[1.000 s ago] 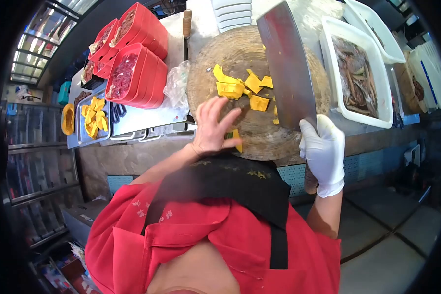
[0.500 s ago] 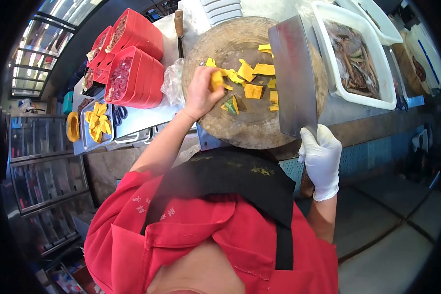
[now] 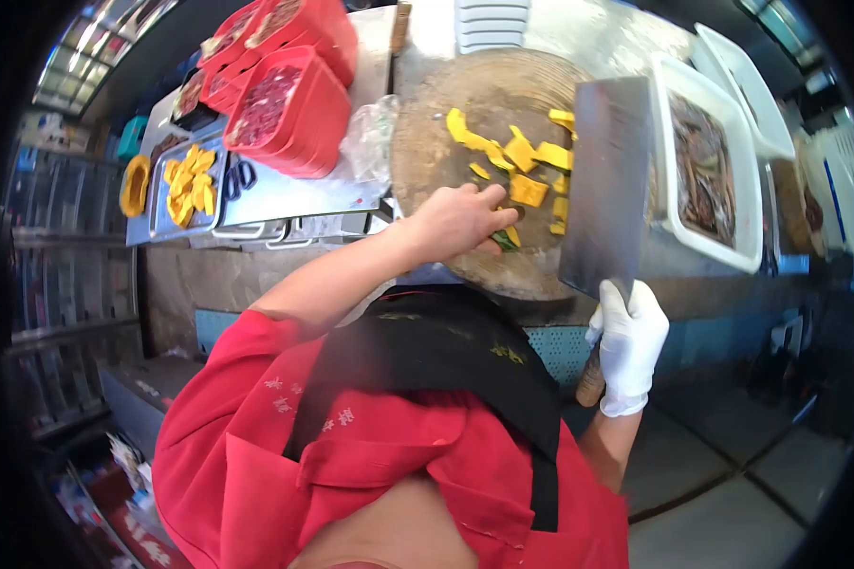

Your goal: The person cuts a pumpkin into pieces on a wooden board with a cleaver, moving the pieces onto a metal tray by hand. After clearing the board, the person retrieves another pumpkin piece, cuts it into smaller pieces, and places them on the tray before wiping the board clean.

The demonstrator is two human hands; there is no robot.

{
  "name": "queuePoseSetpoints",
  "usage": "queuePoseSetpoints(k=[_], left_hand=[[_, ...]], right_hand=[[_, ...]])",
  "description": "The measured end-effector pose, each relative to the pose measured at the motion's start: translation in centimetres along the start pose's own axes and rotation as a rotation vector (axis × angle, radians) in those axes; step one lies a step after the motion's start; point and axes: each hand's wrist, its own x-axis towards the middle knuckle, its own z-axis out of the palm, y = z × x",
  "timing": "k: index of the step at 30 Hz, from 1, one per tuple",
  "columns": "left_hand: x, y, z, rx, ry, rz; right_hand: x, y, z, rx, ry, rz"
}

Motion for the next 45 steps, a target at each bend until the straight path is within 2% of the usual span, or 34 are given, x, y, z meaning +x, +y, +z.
queuePoseSetpoints(k=[1, 3, 5, 8, 9, 11, 13, 15, 16, 17, 18, 19, 20, 21, 22, 23, 24, 25, 26, 27, 28, 29, 30, 31, 33, 35, 37, 39, 41, 43, 44, 45], left_hand=[[-0.2, -0.2, 0.5, 0.006, 0.017, -0.043], [-2.4, -1.1, 1.2, -0.231, 0.261, -0.078], [-6.3, -2.7, 1.4, -0.702, 0.566, -0.142], [-15.5, -6.3, 0.4, -1.218, 0.728, -0.712], [-18.8, -7.9, -0.1, -1.378, 0.867, -0.887], [-25.3, -14.4, 1.7, -1.353, 1.207, -1.096], [-30.5, -20.7, 1.1, -1.133, 1.4, -1.382], [-34.5, -28.0, 1.7, -0.808, 1.563, -1.572], [-38.4, -34.8, 5.3, -0.631, 1.554, -1.414], [-39.0, -35.9, 4.0, -0.204, 1.341, -1.66], [-42.8, -40.8, 4.5, -0.168, 1.154, -1.593], [-42.8, -39.3, 2.0, 0.168, 0.9, -1.487], [-36.9, -31.7, -4.0, -0.274, 1.219, -1.431], [-36.1, -34.6, -3.2, 0.309, 1.541, -0.996], [-26.0, -23.3, -9.2, -0.348, 1.803, -0.822], [-22.8, -22.0, -9.2, -0.174, 1.734, -0.677], [-17.5, -17.8, -9.6, -0.538, 1.68, -0.421], [-12.9, -14.7, -8.9, -0.62, 1.494, -0.307], [-8.5, -13.0, -7.9, -0.447, 1.28, -0.221], [-4.2, -11.8, -6.3, -0.663, 1.074, -0.199], [0.4, -10.8, -5.2, -0.597, 0.906, -0.102], [4.1, -7.8, -6.0, -0.433, 0.766, 0.078], [7.6, -7.2, -4.9, -0.274, 0.664, 0.192], [10.8, -7.2, -3.3, -0.294, 0.597, 0.288], [15.1, -5.7, -3.2, -0.182, 0.509, 0.337], [17.7, -4.6, -3.3, -0.182, 0.166, 0.372], [19.8, -5.8, -3.4, -0.053, 0.156, 0.395], [20.8, -5.7, -4.3, 0.036, -0.029, 0.363], [21.0, -6.4, -4.0, 0.043, -0.038, 0.42], [20.7, -7.5, -3.9, -0.065, 0.105, 0.485], [20.5, -8.3, -3.8, -0.065, 0.279, 0.625], [19.5, -8.4, -4.2, -0.056, 0.264, 0.623]], right_hand=[[0.0, -0.8, 0.6, -0.011, 0.016, 0.032], [0.2, -1.2, 1.2, -0.017, 0.016, -0.005], [0.1, -1.6, 2.2, 0.039, 0.025, -0.043], [1.1, -0.6, 2.6, 0.086, -0.021, -0.088], [1.2, -0.6, 2.9, 0.099, -0.023, -0.094], [1.7, -0.5, 3.4, 0.092, -0.038, -0.095], [1.7, -1.5, 4.3, 0.128, -0.043, -0.1], [1.8, -2.2, 5.0, 0.142, -0.029, -0.117], [1.2, -3.2, 5.6, 0.135, -0.004, -0.087], [0.7, -4.4, 6.0, 0.121, 0.043, -0.049], [0.5, -4.5, 5.6, 0.059, 0.062, -0.06], [0.2, -4.9, 5.3, 0.022, 0.105, -0.04], [-0.2, -4.7, 4.6, 0.052, 0.117, -0.032], [-0.5, -4.1, 3.8, 0.088, 0.133, -0.043], [-0.7, -3.7, 3.2, 0.062, 0.185, -0.025], [-1.0, -3.5, 2.8, 0.031, 0.246, -0.026], [-1.4, -3.0, 2.2, 0.051, 0.272, -0.022], [-1.4, -2.1, 1.9, 0.067, 0.289, -0.023], [-1.6, -1.9, 2.2, 0.101, 0.32, -0.012], [-1.7, -1.8, 2.7, 0.135, 0.347, 0.001], [-1.7, -1.1, 2.7, 0.18, 0.363, 0.016], [-3.0, -0.9, -0.1, 0.219, 0.368, 0.004], [-3.6, -0.1, -0.5, 0.226, 0.365, 0.016], [-4.1, 0.6, -1.0, 0.228, 0.36, 0.032], [-5.9, 1.3, -2.3, 0.25, 0.386, 0.063], [-7.4, 1.9, -3.4, 0.296, 0.385, 0.126], [-5.7, 3.3, -3.9, 0.305, 0.376, 0.111], [-5.8, 4.2, -4.8, 0.282, 0.353, 0.123], [-5.6, 4.5, -5.2, 0.33, 0.348, 0.162], [-4.9, 4.7, -5.5, 0.284, 0.316, 0.164], [-4.4, 4.9, -5.7, 0.288, 0.291, 0.17], [-4.0, 5.2, -5.7, 0.303, 0.287, 0.176]])
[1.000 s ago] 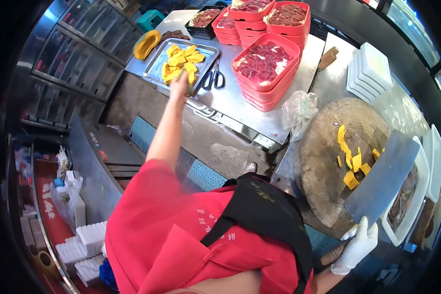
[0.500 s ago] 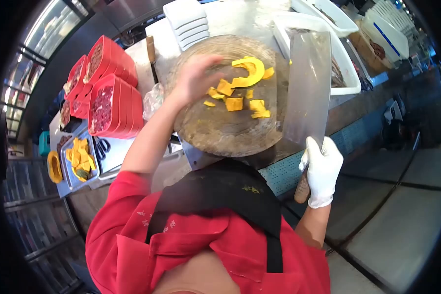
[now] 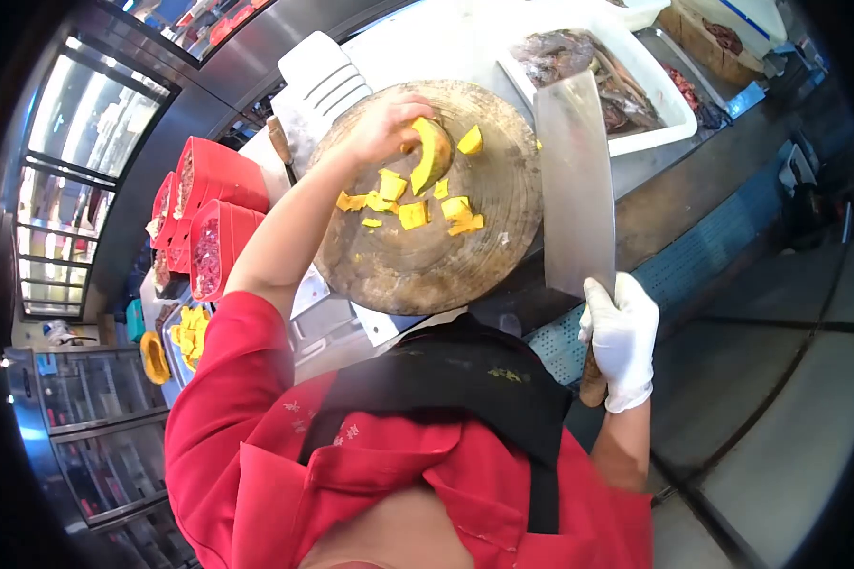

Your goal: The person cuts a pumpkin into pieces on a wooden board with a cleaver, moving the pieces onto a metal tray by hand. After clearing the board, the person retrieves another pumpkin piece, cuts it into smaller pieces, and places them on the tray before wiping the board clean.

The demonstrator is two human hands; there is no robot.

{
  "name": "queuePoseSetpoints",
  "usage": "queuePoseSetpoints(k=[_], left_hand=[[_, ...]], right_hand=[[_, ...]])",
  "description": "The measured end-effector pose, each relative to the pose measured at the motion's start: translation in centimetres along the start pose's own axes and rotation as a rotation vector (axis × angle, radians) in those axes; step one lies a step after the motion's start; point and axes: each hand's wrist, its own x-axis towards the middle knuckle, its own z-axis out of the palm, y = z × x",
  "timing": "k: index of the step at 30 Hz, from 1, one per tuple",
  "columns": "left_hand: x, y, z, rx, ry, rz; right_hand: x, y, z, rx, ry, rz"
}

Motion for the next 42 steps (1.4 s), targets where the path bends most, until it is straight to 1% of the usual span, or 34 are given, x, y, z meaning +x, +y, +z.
queuePoseSetpoints(k=[2, 3, 4, 6, 7, 8, 10, 11, 12, 14, 15, 16, 17, 18, 19, 20, 21, 22, 23, 24, 25, 26, 28, 30, 32, 33, 36, 38, 40, 42], left_hand=[[-2.3, 1.8, -1.2, -0.219, 0.218, -0.29], [-3.3, 3.2, -2.1, -0.22, 0.284, -0.425], [-4.4, 3.8, -2.6, -0.199, 0.283, -0.441], [-7.1, 4.9, -3.7, -0.278, 0.468, -0.462], [-8.4, 5.6, -4.1, -0.28, 0.523, -0.455], [-9.6, 6.2, -4.5, -0.257, 0.534, -0.482], [-11.9, 7.4, -5.0, -0.137, 0.576, -0.425], [-12.9, 8.4, -5.1, -0.134, 0.609, -0.444], [-13.9, 9.4, -5.0, -0.123, 0.623, -0.467], [-15.7, 11.4, -4.7, -0.126, 0.646, -0.638], [-16.5, 12.2, -4.5, -0.056, 0.656, -0.675], [-17.2, 13.3, -4.2, -0.058, 0.667, -0.688], [-17.2, 14.8, -4.2, -0.04, 0.594, -0.887], [-17.2, 16.0, -4.0, -0.027, 0.515, -1.081], [-17.3, 16.7, -3.6, 0.031, 0.54, -1.069], [-17.2, 16.9, -3.3, 0.017, 0.55, -1.076], [-17.2, 17.2, -3.0, -0.021, 0.453, -1.196], [-17.3, 17.7, -2.5, -0.061, 0.351, -1.314], [-17.6, 17.7, -1.9, 0.022, 0.37, -1.235], [-17.8, 17.7, -1.6, 0.013, 0.379, -1.239], [-17.9, 17.8, -1.3, 0.049, 0.395, -1.202], [-18.0, 17.9, -1.0, 0.087, 0.412, -1.164], [-18.1, 18.0, -0.6, 0.109, 0.433, -1.147], [-17.8, 18.3, -0.7, 0.136, 0.454, -1.125], [-17.5, 19.0, -0.9, 0.076, 0.509, -1.187], [-17.5, 19.0, -0.7, 0.072, 0.515, -1.189], [-17.7, 19.0, -0.1, 0.056, 0.568, -1.213], [-17.9, 18.7, 0.4, 0.132, 0.649, -1.109], [-18.1, 18.6, 0.7, 0.138, 0.664, -1.094], [-18.1, 18.5, 0.7, 0.151, 0.685, -1.075]], right_hand=[[0.9, 0.3, 0.3, 0.063, -0.074, -0.052], [1.4, 0.5, 0.4, 0.032, -0.111, -0.085], [1.8, 0.6, 0.7, 0.041, -0.134, -0.088], [2.6, 0.5, 1.8, 0.042, -0.21, -0.105], [2.9, 0.3, 2.5, 0.042, -0.245, -0.111], [2.9, 0.1, 3.1, 0.019, -0.282, -0.102], [3.1, -0.3, 4.5, -0.017, -0.348, -0.098], [3.1, -0.6, 5.2, -0.03, -0.389, -0.113], [3.1, -0.8, 5.9, -0.044, -0.429, -0.126], [3.0, -1.2, 7.2, -0.03, -0.486, -0.132], [2.9, -1.6, 8.0, -0.081, -0.515, -0.185], [2.9, -2.0, 8.5, -0.132, -0.541, -0.237], [3.4, -1.5, 9.2, -0.238, -0.53, -0.474], [3.7, -1.5, 9.8, -0.254, -0.535, -0.473], [3.9, -1.7, 10.4, -0.33, -0.537, -0.604], [4.2, -2.0, 11.0, -0.404, -0.536, -0.738], [4.3, -2.9, 11.6, -0.492, -0.537, -0.979], [4.4, -3.3, 11.9, -0.509, -0.549, -0.978], [4.6, -3.8, 12.4, -0.551, -0.593, -0.957], [4.8, -4.2, 12.8, -0.592, -0.634, -0.935], [5.0, -4.7, 13.1, -0.645, -0.66, -0.884], [5.3, -4.9, 13.6, -0.657, -0.664, -0.884], [6.0, -5.2, 14.4, -0.718, -0.689, -1.062], [6.2, -5.5, 15.2, -0.784, -0.708, -1.062], [6.9, -5.0, 16.0, -0.888, -0.758, -1.099], [7.1, -5.2, 16.2, -0.912, -0.765, -1.103], [6.3, -7.2, 16.5, -0.891, -0.757, -1.051], [5.5, -9.5, 16.8, -0.869, -0.723, -1.064], [5.2, -10.1, 17.6, -0.847, -0.686, -1.076], [5.2, -10.2, 18.6, -0.733, -0.688, -1.06]])
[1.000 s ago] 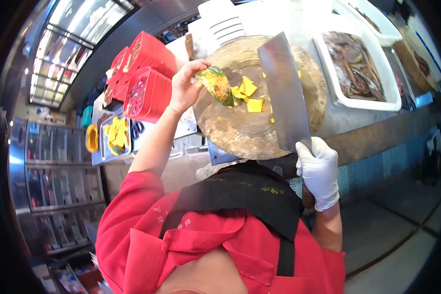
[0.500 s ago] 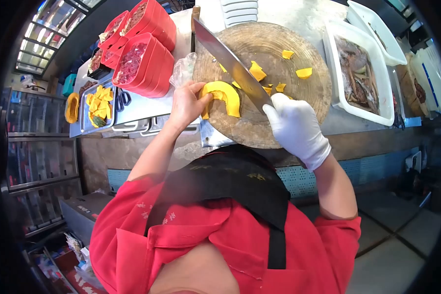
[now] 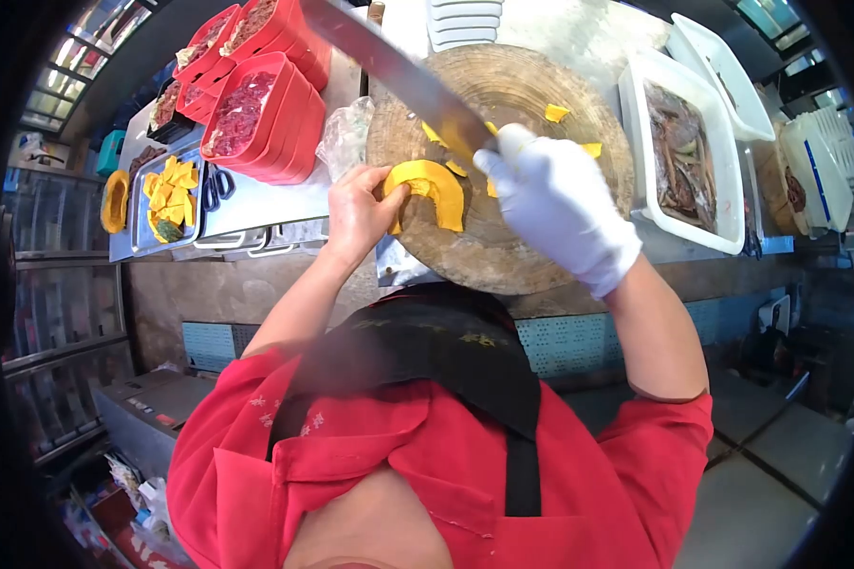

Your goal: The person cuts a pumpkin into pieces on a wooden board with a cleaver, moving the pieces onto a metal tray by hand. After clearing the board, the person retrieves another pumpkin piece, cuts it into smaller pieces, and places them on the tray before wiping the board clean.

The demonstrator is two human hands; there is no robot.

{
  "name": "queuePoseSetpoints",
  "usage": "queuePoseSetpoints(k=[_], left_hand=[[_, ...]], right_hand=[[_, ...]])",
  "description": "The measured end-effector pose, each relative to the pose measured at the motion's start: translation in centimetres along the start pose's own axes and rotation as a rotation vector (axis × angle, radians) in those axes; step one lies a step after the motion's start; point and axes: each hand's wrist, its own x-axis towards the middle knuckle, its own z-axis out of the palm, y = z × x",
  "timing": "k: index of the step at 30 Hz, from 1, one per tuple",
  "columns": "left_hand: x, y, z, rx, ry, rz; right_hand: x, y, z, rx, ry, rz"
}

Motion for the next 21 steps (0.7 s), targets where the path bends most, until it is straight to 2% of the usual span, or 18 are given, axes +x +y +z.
queuePoseSetpoints(k=[1, 2, 4, 8, 10, 12, 14, 16, 17, 18, 20, 21], left_hand=[[0.0, 0.1, 0.0, 0.004, -0.005, -0.027], [0.0, 0.2, 0.0, 0.008, -0.011, -0.053], [-0.1, 0.2, 0.1, 0.018, -0.042, -0.053], [-0.2, 0.2, 0.2, 0.012, -0.039, -0.043], [-0.5, 0.0, 0.2, -0.077, -0.026, -0.044], [-0.6, -0.1, 0.0, -0.167, -0.012, -0.042], [-1.2, -0.3, -0.7, -0.277, 0.021, 0.027], [-2.2, -1.4, -0.8, -0.282, -0.002, 0.075], [-2.5, -1.8, -0.7, -0.288, 0.057, 0.141], [-2.8, -2.4, -0.6, -0.293, 0.115, 0.207], [-3.6, -3.4, -0.1, -0.284, 0.088, 0.179], [-3.6, -3.6, 0.1, -0.294, 0.141, 0.164]], right_hand=[[0.0, 0.9, 1.1, -0.054, -0.092, -0.019], [-0.1, 2.9, 3.0, -0.255, -0.288, -0.122], [-0.1, 2.5, 4.2, -0.3, -0.43, 0.025], [0.9, 3.7, 3.5, -0.229, -0.43, 0.03], [1.4, 3.5, 2.1, 0.028, -0.489, 0.252], [1.0, 3.3, 1.4, 0.021, -0.458, 0.306], [-0.1, 4.0, 1.3, -0.063, -0.369, 0.205], [-1.3, 3.7, 1.1, -0.059, -0.311, 0.212], [-2.0, 3.6, 1.1, -0.073, -0.241, 0.143], [-2.4, 3.4, 1.1, -0.049, -0.244, 0.157], [-3.3, 2.6, 0.7, 0.075, -0.131, 0.15], [-3.5, 2.0, 0.3, 0.079, -0.136, 0.16]])
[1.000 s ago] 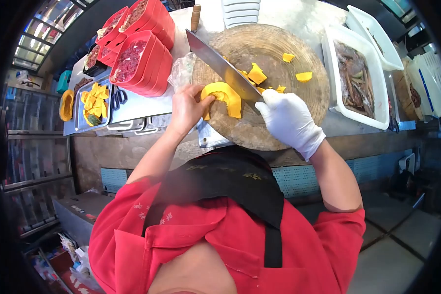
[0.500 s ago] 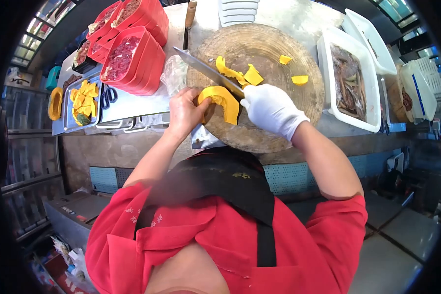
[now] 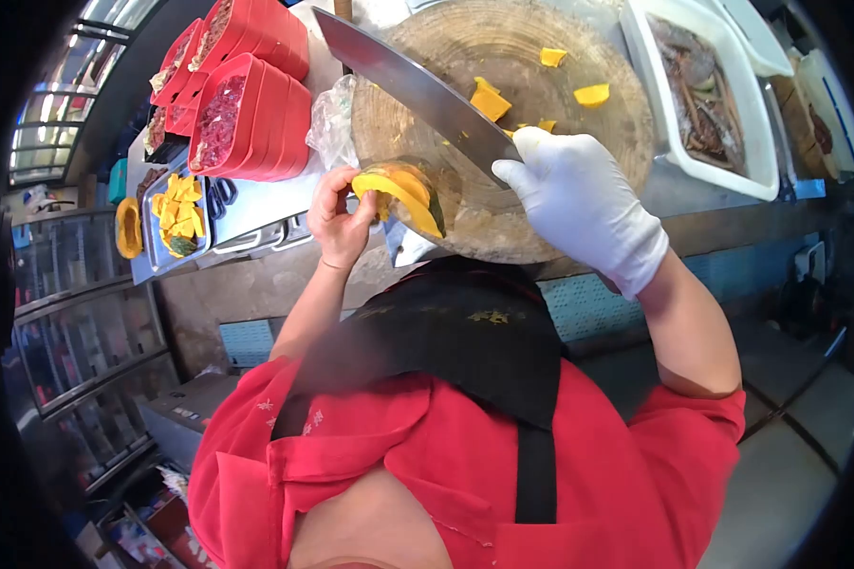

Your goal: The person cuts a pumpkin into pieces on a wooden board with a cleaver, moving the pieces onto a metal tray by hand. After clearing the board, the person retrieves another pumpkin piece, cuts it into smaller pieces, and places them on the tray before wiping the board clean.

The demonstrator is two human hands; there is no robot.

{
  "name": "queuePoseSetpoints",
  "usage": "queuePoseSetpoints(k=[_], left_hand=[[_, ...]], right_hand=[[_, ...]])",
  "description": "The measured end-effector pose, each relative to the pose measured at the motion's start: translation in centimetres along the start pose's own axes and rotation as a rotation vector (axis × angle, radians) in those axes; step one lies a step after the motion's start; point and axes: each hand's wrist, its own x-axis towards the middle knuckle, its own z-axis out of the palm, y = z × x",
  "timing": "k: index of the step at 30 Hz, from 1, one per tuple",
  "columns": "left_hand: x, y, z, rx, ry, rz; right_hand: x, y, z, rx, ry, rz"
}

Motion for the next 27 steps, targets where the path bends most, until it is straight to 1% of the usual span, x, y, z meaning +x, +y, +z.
queuePoseSetpoints(k=[1, 3, 4, 6, 8, 12, 14, 17, 21, 23, 24, 26, 27], left_hand=[[0.0, -0.1, 0.0, -0.007, 0.058, -0.005], [0.2, 0.0, -0.4, 0.004, 0.033, -0.002], [0.3, 0.1, -0.5, 0.009, 0.031, 0.036], [0.7, 0.2, -0.8, 0.02, 0.023, 0.076], [0.9, 0.4, -1.1, -0.003, 0.021, 0.177], [0.5, 0.0, -1.0, -0.013, 0.029, 0.185], [0.2, -0.3, -0.8, -0.1, 0.048, 0.111], [0.2, -0.3, -0.7, -0.187, 0.07, 0.062], [-0.1, -0.2, -1.0, -0.151, 0.047, 0.027], [-0.4, -0.1, -1.0, -0.144, 0.06, -0.062], [-0.7, 0.0, -0.9, -0.146, 0.062, -0.06], [-1.2, 0.2, -0.8, -0.206, 0.083, -0.331], [-1.2, 0.5, -0.8, -0.209, 0.086, -0.328]], right_hand=[[-0.4, 0.0, 0.1, 0.022, 0.003, 0.007], [-0.9, 0.2, 0.3, 0.024, 0.042, -0.084], [-1.2, 0.4, 0.4, 0.011, 0.065, -0.117], [-1.8, 0.3, 0.6, 0.045, 0.083, -0.113], [-2.2, 0.6, 0.8, 0.074, 0.113, -0.105], [-2.4, 0.5, 0.8, 0.133, 0.119, -0.065], [-2.4, 0.4, 0.9, 0.16, 0.114, -0.033], [-2.5, 0.3, 1.0, 0.182, 0.126, -0.035], [-2.3, 0.1, 1.2, 0.157, 0.111, -0.035], [-1.8, 0.2, 1.2, 0.052, 0.069, -0.076], [-1.4, 0.4, 1.2, 0.049, 0.071, -0.077], [-0.3, 0.9, 1.4, -0.027, -0.132, -0.041], [-0.2, 1.7, 1.8, -0.032, -0.129, -0.043]])
